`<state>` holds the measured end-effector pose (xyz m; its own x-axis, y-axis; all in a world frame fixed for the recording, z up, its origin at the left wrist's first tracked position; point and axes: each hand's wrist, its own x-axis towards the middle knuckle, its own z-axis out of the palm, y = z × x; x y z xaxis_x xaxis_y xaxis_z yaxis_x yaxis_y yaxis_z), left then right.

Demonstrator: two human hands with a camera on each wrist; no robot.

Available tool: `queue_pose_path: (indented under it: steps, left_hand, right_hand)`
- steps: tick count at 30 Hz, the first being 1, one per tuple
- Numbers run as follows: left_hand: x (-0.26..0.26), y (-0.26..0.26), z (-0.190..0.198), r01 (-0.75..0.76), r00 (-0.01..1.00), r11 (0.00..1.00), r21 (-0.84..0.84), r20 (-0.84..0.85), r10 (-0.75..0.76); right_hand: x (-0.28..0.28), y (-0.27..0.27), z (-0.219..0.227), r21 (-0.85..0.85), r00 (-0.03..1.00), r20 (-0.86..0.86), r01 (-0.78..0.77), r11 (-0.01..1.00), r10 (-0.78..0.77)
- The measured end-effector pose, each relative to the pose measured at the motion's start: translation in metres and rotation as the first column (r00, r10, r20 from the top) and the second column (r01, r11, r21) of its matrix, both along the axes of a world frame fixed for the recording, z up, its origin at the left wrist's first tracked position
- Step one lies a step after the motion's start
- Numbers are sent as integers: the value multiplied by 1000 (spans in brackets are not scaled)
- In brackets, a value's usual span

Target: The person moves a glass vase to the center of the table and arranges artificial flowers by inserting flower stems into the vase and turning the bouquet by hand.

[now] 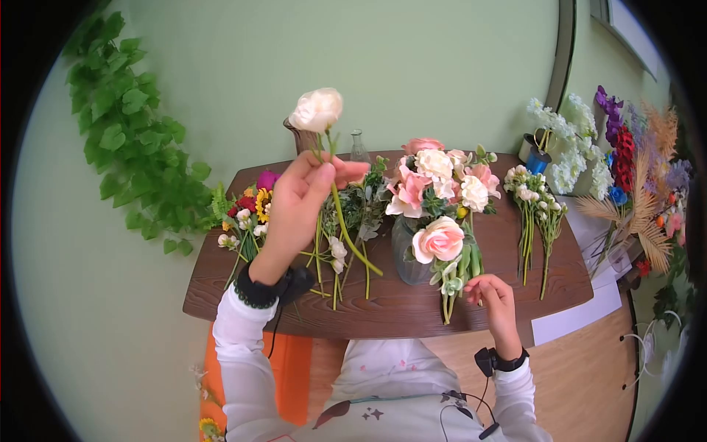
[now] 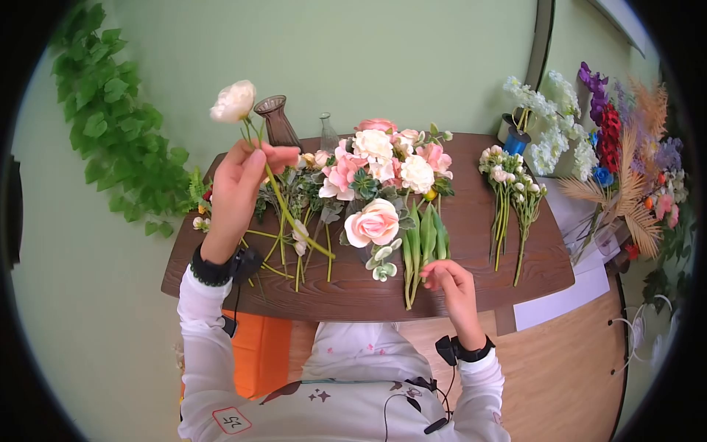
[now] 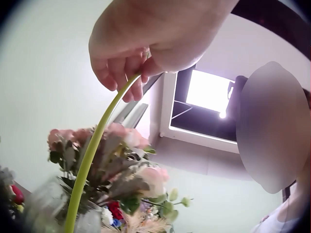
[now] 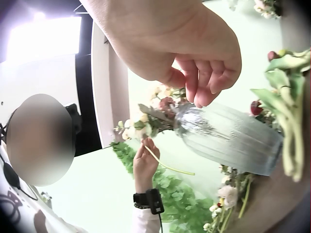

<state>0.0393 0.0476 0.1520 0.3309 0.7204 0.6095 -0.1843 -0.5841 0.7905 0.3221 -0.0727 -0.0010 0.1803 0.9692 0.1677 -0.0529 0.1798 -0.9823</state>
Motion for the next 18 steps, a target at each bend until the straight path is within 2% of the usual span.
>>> queue_pose_path:
  steps: [1,3,4,6,7,8,9,10,12,13,14,16,17,18]
  left_hand:
    - [4,-11,2,9,1000,1000,-1,1,-9]
    - [11,-30,4,154,985,985,74,-86,-147]
    - [17,-41,4,269,963,962,47,-37,-267]
    - [29,-55,-2,309,949,949,55,-86,-304]
    - [38,-64,-5,313,947,950,21,-82,-310]
    - [45,-72,-8,315,946,949,-13,-78,-315]
    - [49,-72,-15,348,933,935,70,-120,-339]
    - [54,-80,-18,330,931,931,-157,-108,-348]
    - [64,-88,-14,287,941,944,164,-235,-245]
    - [66,-91,-13,293,927,941,169,-292,-236]
    - [69,-90,-15,297,926,940,171,-292,-239]
    - [75,-86,-21,329,937,880,342,-235,-259]
    - [74,-87,-15,284,953,867,410,-224,-206]
    - [72,-82,-16,287,952,865,412,-223,-210]
  right_hand:
    - [-4,-3,14,34,997,45,-57,998,56]
    - [-11,-9,40,109,983,96,-168,980,158]
    - [-17,-13,54,113,984,95,-159,981,149]
    - [-31,-19,80,225,961,134,-269,937,244]
    - [-36,-22,90,227,963,131,-262,938,237]
    - [-40,-24,98,229,940,196,-321,919,280]
    - [-42,-25,102,226,910,261,-381,897,321]
    - [-43,-24,101,228,912,261,-377,898,316]
    - [-45,-23,99,257,788,524,-509,821,325]
    - [-47,-23,101,242,776,559,-490,837,293]
    - [-44,-23,95,244,777,560,-487,839,289]
    - [-34,-23,78,152,752,585,-470,869,304]
    - [-39,-30,99,175,844,446,-408,896,297]
    - [-33,-31,105,177,845,448,-404,898,292]
